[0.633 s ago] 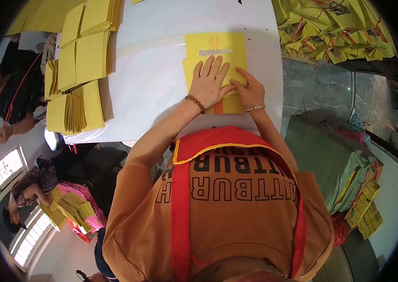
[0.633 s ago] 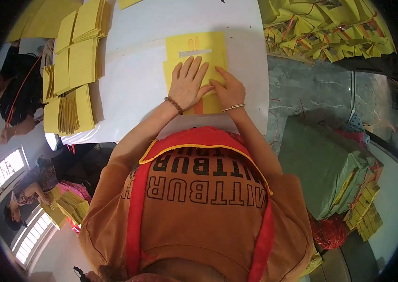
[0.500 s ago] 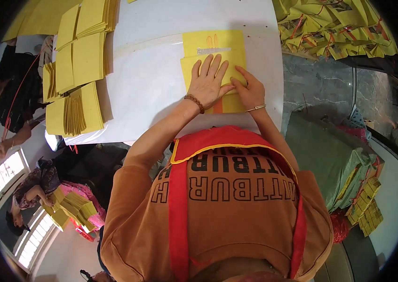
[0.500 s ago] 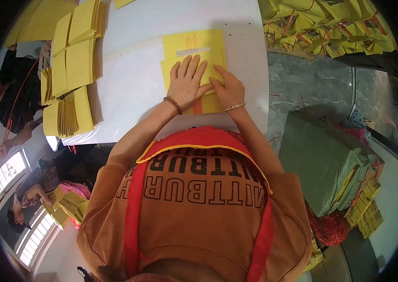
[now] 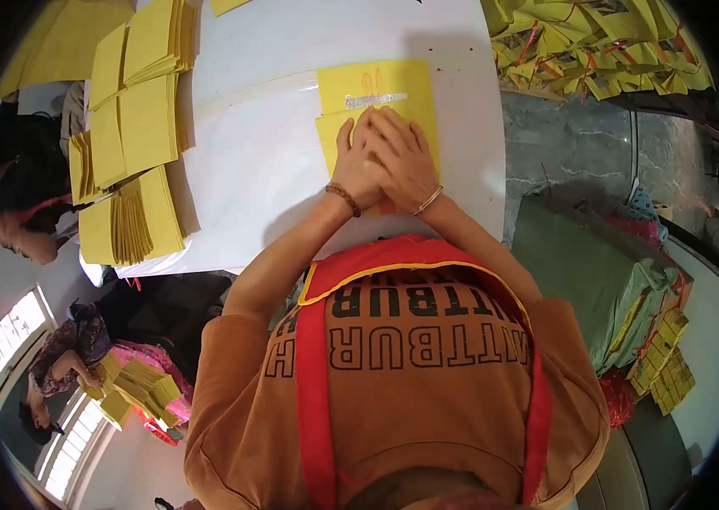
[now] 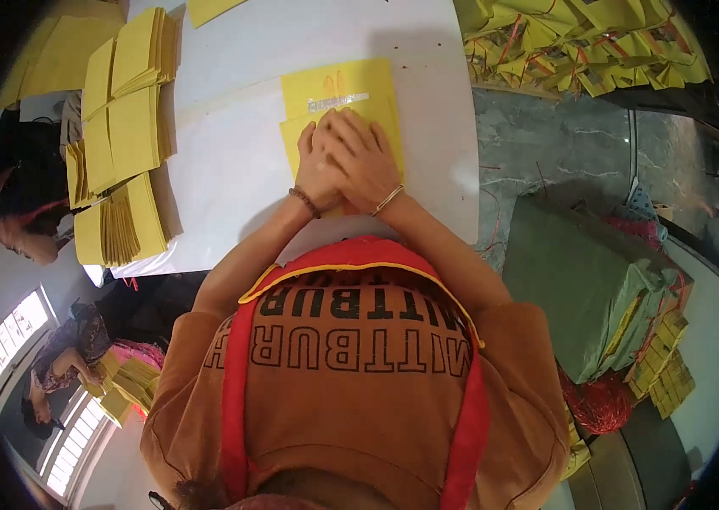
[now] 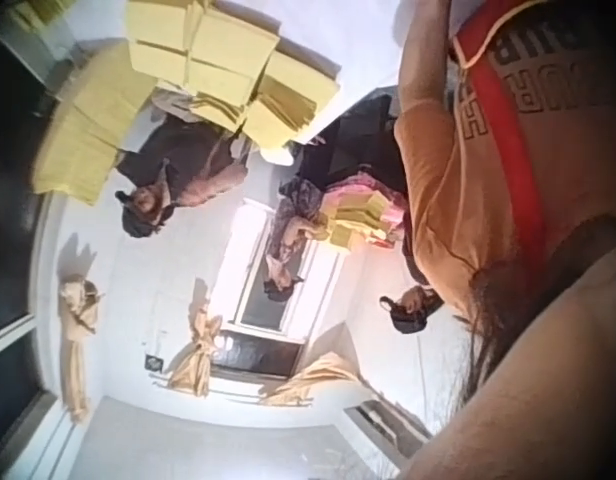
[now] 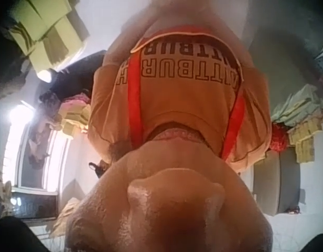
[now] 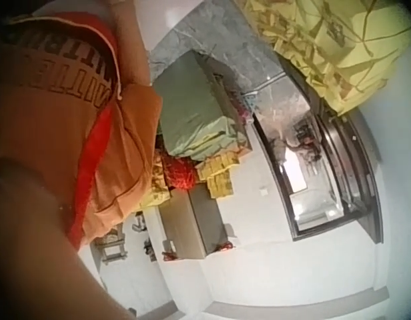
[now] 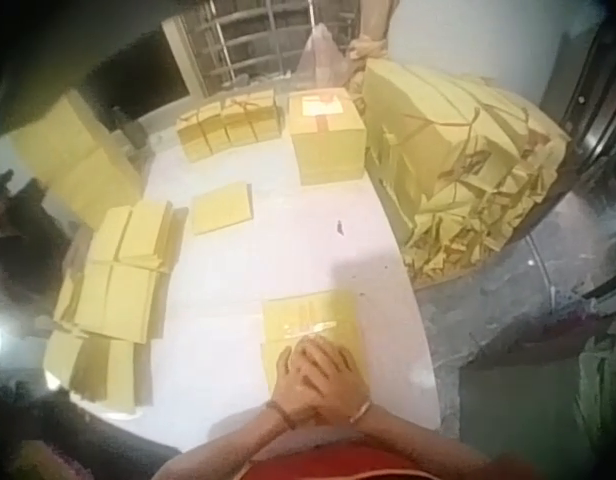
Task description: Tying stacks of yellow paper with red string and stacking them in a warehouse setting.
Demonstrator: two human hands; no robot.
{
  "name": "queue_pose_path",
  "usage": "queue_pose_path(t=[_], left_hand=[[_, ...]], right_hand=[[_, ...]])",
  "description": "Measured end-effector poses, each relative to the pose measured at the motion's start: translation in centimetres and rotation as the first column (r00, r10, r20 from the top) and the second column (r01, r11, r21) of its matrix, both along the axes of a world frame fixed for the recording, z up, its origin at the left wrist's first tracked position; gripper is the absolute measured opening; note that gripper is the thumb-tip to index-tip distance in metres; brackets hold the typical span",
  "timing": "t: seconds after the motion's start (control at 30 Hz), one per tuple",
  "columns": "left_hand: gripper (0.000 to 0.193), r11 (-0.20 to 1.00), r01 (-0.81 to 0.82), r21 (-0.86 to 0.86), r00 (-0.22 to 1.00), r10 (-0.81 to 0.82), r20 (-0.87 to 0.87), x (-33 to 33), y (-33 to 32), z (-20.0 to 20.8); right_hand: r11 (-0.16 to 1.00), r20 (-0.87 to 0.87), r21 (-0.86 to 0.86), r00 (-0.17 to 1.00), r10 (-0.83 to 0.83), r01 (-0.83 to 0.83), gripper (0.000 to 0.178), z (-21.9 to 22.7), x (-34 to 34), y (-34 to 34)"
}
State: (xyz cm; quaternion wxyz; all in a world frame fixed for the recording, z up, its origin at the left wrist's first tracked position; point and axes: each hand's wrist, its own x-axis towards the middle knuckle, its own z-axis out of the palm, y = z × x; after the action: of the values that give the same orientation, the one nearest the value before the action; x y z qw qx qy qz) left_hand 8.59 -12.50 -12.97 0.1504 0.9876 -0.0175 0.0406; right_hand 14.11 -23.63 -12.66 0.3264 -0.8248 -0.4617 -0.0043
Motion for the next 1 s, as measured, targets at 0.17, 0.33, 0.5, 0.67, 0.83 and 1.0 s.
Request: queue_pose_path(t=[0.17,0.33,0.5,0.67,0.83,1.0], left_hand=[[0.039,0.766,0.064,-0.639,0.987,0.047,0.155,-0.4,2.4,-1.4],[0.031,0.507,-0.026,-0.862,0.951,0.277,0.135,-0.4,2.5,-0.4],[0.039,0.972,-0.182,-0.148,0.97,0.202,0.133,-0.7,3.5,-1.4],[0.044,0.976,-0.15,-0.158,0.975,0.173,0.14,-0.8,3.4,-1.3],[0.052,0.985,-0.172,-0.027,0.98,0.174,0.1,-0.9,3.1,-0.9],[0.055,0.986,-0.164,-0.023,0.981,0.165,0.101,-0.5,3.1,-0.7]], right_hand=[[0.989,-0.21,0.084,0.973,-0.101,0.12,0.054,-0.8,-0.2,0.2],[0.978,0.068,-0.145,0.988,-0.142,0.151,0.052,-1.1,-0.6,0.8],[0.973,0.124,-0.173,0.984,-0.132,0.152,0.048,-1.1,-0.9,1.0],[0.979,0.084,-0.16,0.99,-0.117,0.13,0.045,-1.3,-0.4,0.7],[0.948,0.011,-0.289,0.991,-0.132,0.13,0.044,-0.5,2.1,-1.4],[0.957,0.134,-0.272,0.989,-0.069,0.104,0.043,-1.9,3.3,-2.5]])
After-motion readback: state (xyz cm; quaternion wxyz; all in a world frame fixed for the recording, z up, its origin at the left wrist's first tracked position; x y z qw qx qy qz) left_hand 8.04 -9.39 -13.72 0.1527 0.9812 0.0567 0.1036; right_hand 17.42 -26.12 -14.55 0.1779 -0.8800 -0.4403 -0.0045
